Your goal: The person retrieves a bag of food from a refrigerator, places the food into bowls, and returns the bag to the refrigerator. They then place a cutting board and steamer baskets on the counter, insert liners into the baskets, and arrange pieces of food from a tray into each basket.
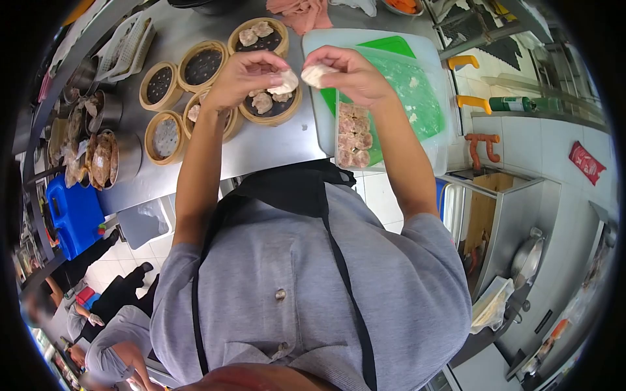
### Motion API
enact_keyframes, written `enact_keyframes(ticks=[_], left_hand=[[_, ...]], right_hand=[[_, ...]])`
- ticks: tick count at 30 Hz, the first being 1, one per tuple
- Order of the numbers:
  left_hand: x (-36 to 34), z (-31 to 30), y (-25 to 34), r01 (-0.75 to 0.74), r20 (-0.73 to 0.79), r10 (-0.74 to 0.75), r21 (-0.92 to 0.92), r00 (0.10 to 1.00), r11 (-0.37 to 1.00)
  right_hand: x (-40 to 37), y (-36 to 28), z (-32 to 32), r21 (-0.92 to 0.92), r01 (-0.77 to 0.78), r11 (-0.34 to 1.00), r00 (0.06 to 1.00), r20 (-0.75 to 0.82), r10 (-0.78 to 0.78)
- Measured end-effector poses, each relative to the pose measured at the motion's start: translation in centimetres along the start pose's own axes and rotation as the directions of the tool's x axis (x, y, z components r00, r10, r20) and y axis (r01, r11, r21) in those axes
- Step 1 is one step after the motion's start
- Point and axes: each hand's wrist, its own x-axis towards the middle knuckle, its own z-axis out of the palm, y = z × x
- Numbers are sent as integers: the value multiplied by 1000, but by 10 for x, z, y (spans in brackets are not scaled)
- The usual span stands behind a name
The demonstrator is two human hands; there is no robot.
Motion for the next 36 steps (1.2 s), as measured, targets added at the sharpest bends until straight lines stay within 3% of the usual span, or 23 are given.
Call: enact_keyframes(ticks=[1,2,3,5,6,7,9,10,11,12,13,15,17,20,22,26,28,29,31,33,34,35,36], left_hand=[[-4,-5,-7,-94,-42,90,-113,995,989],[-9,-8,-11,-123,-122,92,-274,988,954],[-11,-14,-14,-127,-129,95,-267,987,955],[-15,-30,-17,-102,-429,28,-150,903,984],[-12,-39,-19,-47,-514,19,-42,858,998],[-6,-50,-28,-46,-510,20,-39,860,998],[11,-70,-52,-21,-529,225,364,818,931],[18,-70,-54,37,-544,254,467,800,883],[26,-71,-56,34,-543,257,469,800,883],[33,-70,-58,62,-503,390,669,772,740],[39,-69,-60,98,-428,510,828,747,551],[45,-68,-66,124,-437,488,828,755,547],[50,-69,-73,297,-457,307,843,834,448],[51,-65,-76,312,-472,360,852,804,420],[50,-59,-76,305,-479,400,852,781,425],[46,-54,-70,308,-431,400,890,809,337],[44,-59,-75,275,-427,456,890,781,363],[45,-58,-73,254,-414,450,892,792,374],[42,-44,-57,257,-466,449,855,762,450],[46,-21,-52,213,-452,439,844,776,492],[49,-12,-53,85,-351,448,854,822,513],[53,-2,-53,-41,-246,463,849,852,527],[60,12,-55,-60,-226,401,807,888,587]], right_hand=[[3,3,2,251,91,964,993,50,-106],[8,1,8,293,94,951,995,7,-100],[17,2,7,294,95,951,994,17,-104],[39,12,-1,-209,16,978,946,-313,-83],[51,17,-9,-400,-76,913,938,-340,-71],[66,23,-16,-399,-73,914,936,-343,-75],[99,38,-20,-739,2,674,927,-251,-278],[115,44,-22,-741,3,671,926,-251,-281],[131,50,-22,-856,-31,516,927,-217,-305],[141,56,-21,-937,-64,342,930,-181,-321],[149,63,-20,-938,-62,341,928,-180,-325],[160,74,-21,-976,-14,218,927,-95,-364],[164,83,-26,-979,-23,200,932,-93,-350],[163,91,-30,-976,-24,219,946,-93,-311],[159,96,-33,-1000,15,26,891,2,-454],[139,85,-30,-993,-120,-12,872,-99,-478],[119,72,-39,-978,-15,206,825,-128,-551],[100,55,-41,-978,-41,202,823,-148,-548],[46,15,-44,-771,-261,581,834,-483,-267],[-10,15,-76,-806,-261,532,788,-496,-365],[-34,17,-83,-805,-266,530,786,-499,-364],[-57,18,-83,-828,-361,430,844,-486,-228],[-68,20,-82,-846,-432,313,874,-478,-85]])
